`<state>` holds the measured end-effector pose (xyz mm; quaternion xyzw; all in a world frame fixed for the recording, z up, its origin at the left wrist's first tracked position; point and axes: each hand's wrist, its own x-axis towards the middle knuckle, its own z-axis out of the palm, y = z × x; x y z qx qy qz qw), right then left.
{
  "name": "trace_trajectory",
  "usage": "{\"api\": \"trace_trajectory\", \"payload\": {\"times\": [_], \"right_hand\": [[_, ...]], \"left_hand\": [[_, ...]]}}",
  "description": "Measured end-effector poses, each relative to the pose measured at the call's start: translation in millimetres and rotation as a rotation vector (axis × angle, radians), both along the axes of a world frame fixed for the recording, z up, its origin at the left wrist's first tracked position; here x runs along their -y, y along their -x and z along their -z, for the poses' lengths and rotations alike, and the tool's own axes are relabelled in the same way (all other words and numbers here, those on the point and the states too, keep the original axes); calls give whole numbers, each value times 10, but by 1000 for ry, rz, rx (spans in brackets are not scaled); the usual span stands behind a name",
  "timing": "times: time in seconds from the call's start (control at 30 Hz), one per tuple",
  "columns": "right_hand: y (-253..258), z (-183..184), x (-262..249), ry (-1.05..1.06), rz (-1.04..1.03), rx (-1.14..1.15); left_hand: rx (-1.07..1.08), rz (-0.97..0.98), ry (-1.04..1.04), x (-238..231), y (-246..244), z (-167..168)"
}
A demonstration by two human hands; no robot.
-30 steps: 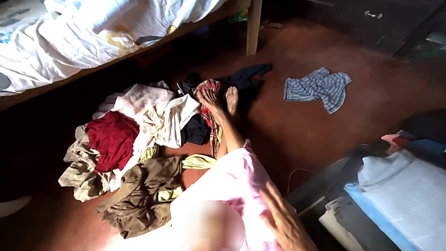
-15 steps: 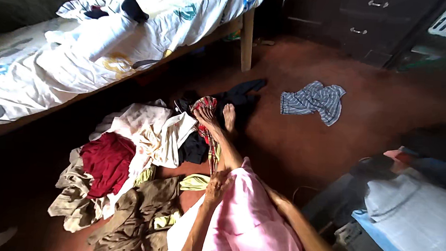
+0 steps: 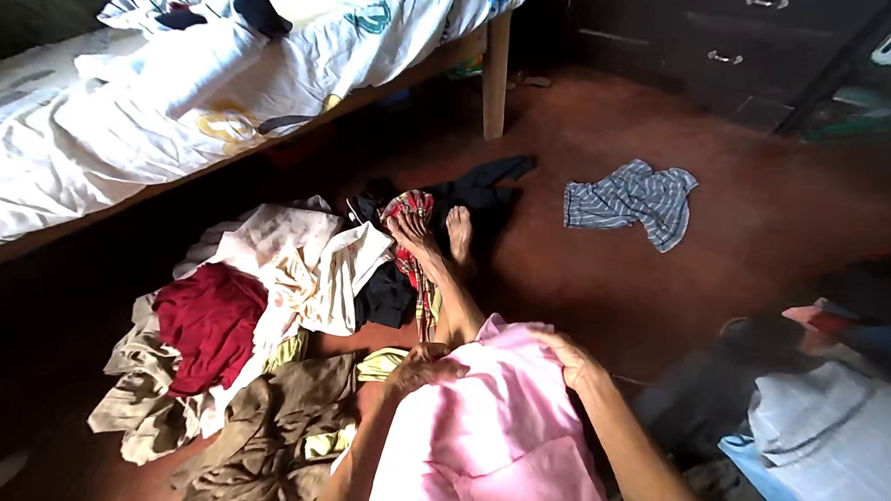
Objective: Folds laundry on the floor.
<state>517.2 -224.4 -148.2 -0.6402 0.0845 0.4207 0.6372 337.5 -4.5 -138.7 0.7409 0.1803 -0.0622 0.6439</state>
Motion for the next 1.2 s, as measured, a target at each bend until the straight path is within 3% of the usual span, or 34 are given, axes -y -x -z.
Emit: {"api": "trace_trajectory", "payload": {"times": [0.1, 0.27, 0.4, 0.5, 0.6, 0.7, 0.8, 0.93, 1.07, 1.13, 1.2], "right_hand": [[-64, -218, -21, 134, 102, 143], [-51, -233, 46, 178, 134, 228], [-43, -372, 64, 170, 141, 278], [-47, -549, 107, 107, 114, 390], [105, -851, 285, -99, 97, 564], [410, -1140, 637, -260, -17, 685], [849, -1229, 1038, -316, -90, 652], [1138, -918, 1433, -203, -276, 548], [1110, -570, 1620, 56, -611, 723], [1155, -633, 1630, 22, -559, 730], [1227, -767, 1630, -91, -408, 653]], "left_hand": [[-179, 87, -66, -178, 207, -147], [-554, 198, -512, -605, 787, -32], [-783, 81, -671, -868, 1445, 38], [-633, -203, -609, -897, 1913, -117], [-408, -455, -597, -714, 2344, -287], [-272, -678, -764, -377, 2744, -238], [-183, -782, -851, 57, 3133, 36], [-413, -706, -811, 445, 3398, 514], [-852, -378, -666, 472, 3349, 695], [-977, -276, -596, 503, 3206, 635], [-808, -289, -614, 584, 3028, 542]]}}
